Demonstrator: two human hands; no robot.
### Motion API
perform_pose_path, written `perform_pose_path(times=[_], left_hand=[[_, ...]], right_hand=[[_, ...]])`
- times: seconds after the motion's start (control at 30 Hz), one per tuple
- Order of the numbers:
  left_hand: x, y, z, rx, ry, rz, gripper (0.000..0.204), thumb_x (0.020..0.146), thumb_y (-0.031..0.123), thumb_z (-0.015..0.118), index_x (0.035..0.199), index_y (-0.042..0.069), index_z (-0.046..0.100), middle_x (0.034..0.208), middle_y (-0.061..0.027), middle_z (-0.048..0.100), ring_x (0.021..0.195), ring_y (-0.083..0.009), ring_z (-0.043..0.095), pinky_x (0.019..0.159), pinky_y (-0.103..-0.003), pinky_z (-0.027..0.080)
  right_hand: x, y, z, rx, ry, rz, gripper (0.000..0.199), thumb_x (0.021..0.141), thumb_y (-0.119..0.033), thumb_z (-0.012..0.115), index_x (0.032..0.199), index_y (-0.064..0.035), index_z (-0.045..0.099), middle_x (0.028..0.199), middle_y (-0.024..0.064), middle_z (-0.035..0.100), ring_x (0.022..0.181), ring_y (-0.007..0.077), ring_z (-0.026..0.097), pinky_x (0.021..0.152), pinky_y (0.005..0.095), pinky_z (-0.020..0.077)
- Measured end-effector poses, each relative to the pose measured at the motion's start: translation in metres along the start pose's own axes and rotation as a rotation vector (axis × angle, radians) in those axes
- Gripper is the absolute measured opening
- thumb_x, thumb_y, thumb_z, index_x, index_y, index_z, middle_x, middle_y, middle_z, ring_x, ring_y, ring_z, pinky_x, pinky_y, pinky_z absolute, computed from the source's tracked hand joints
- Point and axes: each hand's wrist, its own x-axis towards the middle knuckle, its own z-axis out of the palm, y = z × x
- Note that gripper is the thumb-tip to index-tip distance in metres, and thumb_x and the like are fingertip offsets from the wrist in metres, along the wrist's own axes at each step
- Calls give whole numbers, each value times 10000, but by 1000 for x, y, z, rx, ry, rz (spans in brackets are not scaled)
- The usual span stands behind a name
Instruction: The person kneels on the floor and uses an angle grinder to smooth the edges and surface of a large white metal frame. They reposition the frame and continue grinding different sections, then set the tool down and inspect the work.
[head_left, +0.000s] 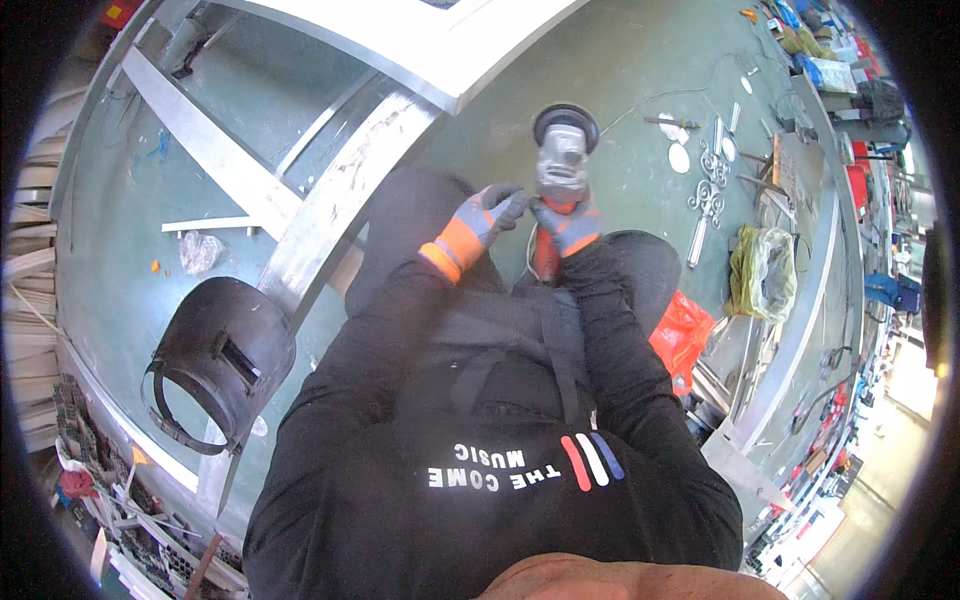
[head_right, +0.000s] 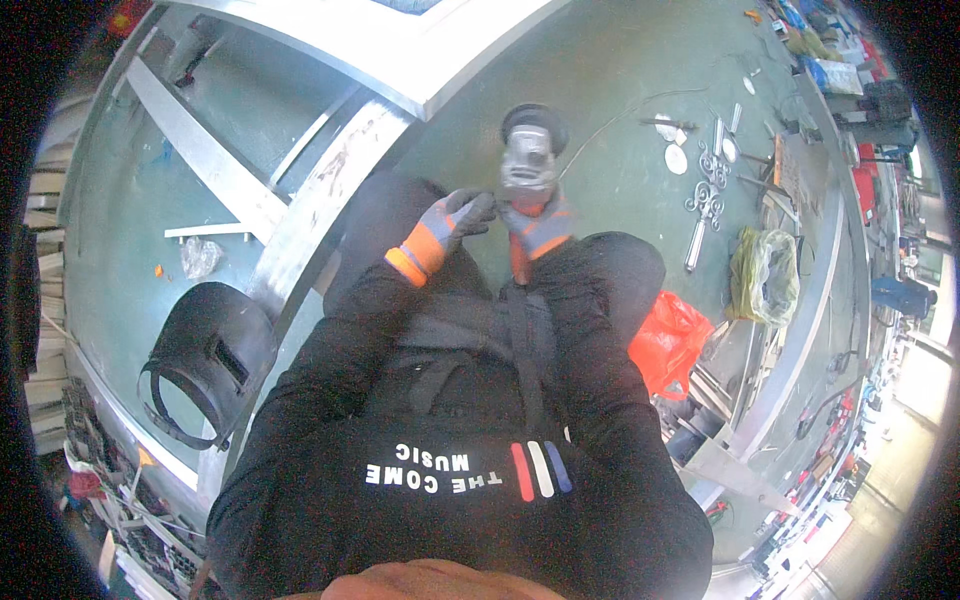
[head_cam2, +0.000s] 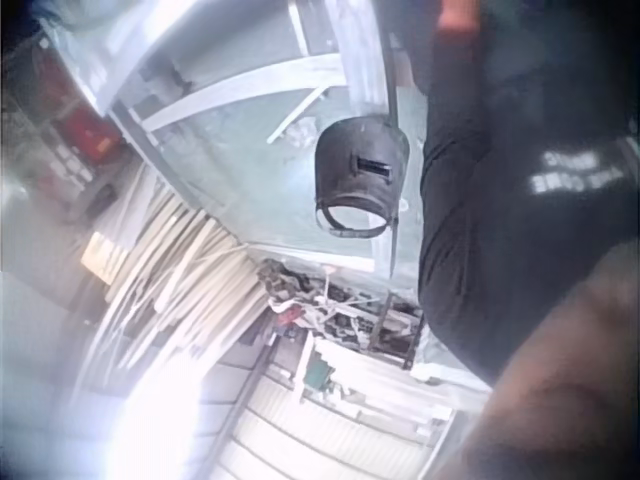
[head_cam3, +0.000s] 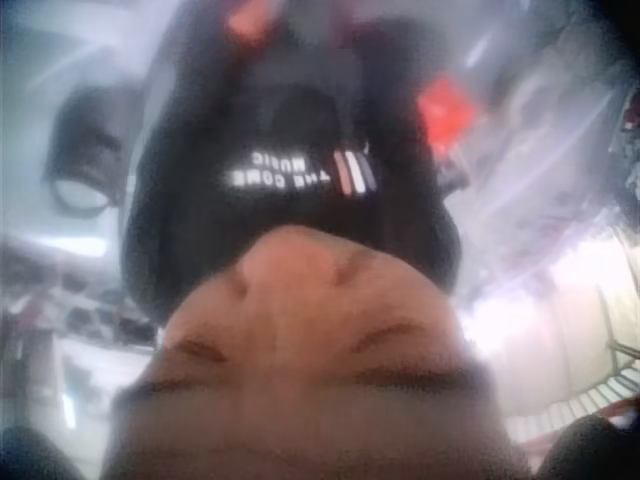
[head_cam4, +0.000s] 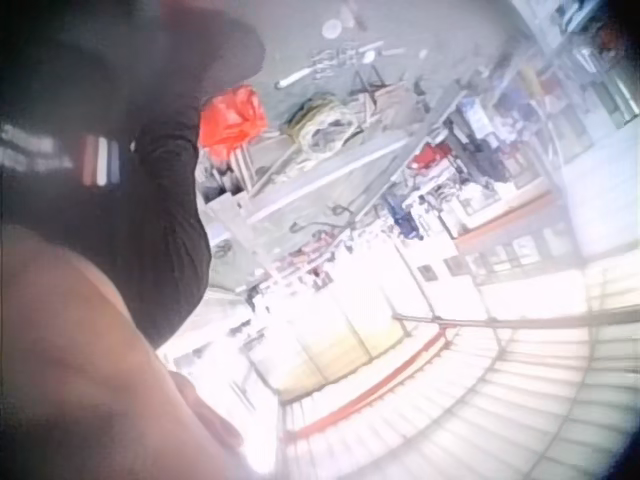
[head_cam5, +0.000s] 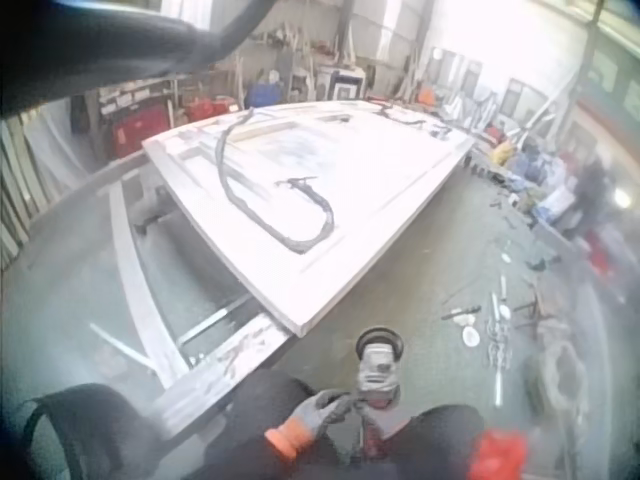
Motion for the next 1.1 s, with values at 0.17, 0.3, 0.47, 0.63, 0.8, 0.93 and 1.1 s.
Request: perform_pose_path(times=[0.17, 0.3, 0.47, 0.63, 0.8, 0.93, 1.1], left_hand=[[-12, 10, -4, -102, 55, 10, 560, 901, 427, 730, 1236, -6, 608, 1158, -80, 663, 1056, -157, 611, 927, -312, 483], [-6, 6, -8, -280, 47, 1, 494, 909, 350, 730, 1243, 10, 599, 1118, -59, 663, 1021, -169, 615, 939, -305, 469], [-3, -9, -13, -663, 42, 109, 451, 969, 348, 613, 1269, 11, 603, 1149, -65, 638, 1072, -193, 590, 1003, -330, 435], [-8, 10, -8, -814, 64, 160, 474, 1007, 379, 519, 1309, 18, 584, 1237, -72, 606, 1131, -212, 569, 1044, -358, 419], [-1, 7, -13, -608, 105, 338, 448, 1036, 368, 463, 1314, 35, 573, 1297, -81, 591, 1229, -232, 536, 1090, -386, 397], [6, 0, -18, -818, 85, 280, 502, 1058, 429, 401, 1337, 38, 549, 1326, -88, 578, 1263, -255, 522, 1102, -397, 391], [7, -7, -23, -744, 95, 313, 653, 1046, 575, 316, 1383, 49, 506, 1377, -107, 547, 1286, -266, 511, 1114, -415, 386]], right_hand=[[-14, -43, 48, -289, -136, 100, 818, 635, -290, 924, 1274, -10, 498, 1163, 169, 647, 1084, 305, 656, 913, 393, 532], [0, -25, 48, -380, -218, 39, 773, 667, -306, 886, 1281, -37, 502, 1152, 194, 655, 1097, 349, 651, 915, 404, 530], [15, -85, 46, -634, -335, -58, 711, 716, -356, 824, 1285, -68, 508, 1145, 200, 668, 1064, 378, 654, 911, 441, 528], [18, -110, 57, -873, -402, 17, 739, 730, -390, 803, 1307, -56, 483, 1160, 203, 658, 1088, 373, 646, 910, 458, 523], [16, -123, 71, -975, -378, 51, 720, 754, -400, 777, 1300, -50, 465, 1208, 206, 632, 1112, 362, 638, 932, 458, 521], [15, -131, 82, -1036, -391, 97, 695, 782, -407, 742, 1303, -45, 457, 1227, 208, 621, 1116, 364, 638, 939, 461, 520], [14, -149, 88, -1055, -374, 83, 692, 799, -426, 720, 1303, -36, 451, 1226, 215, 619, 1126, 368, 635, 942, 462, 518]])
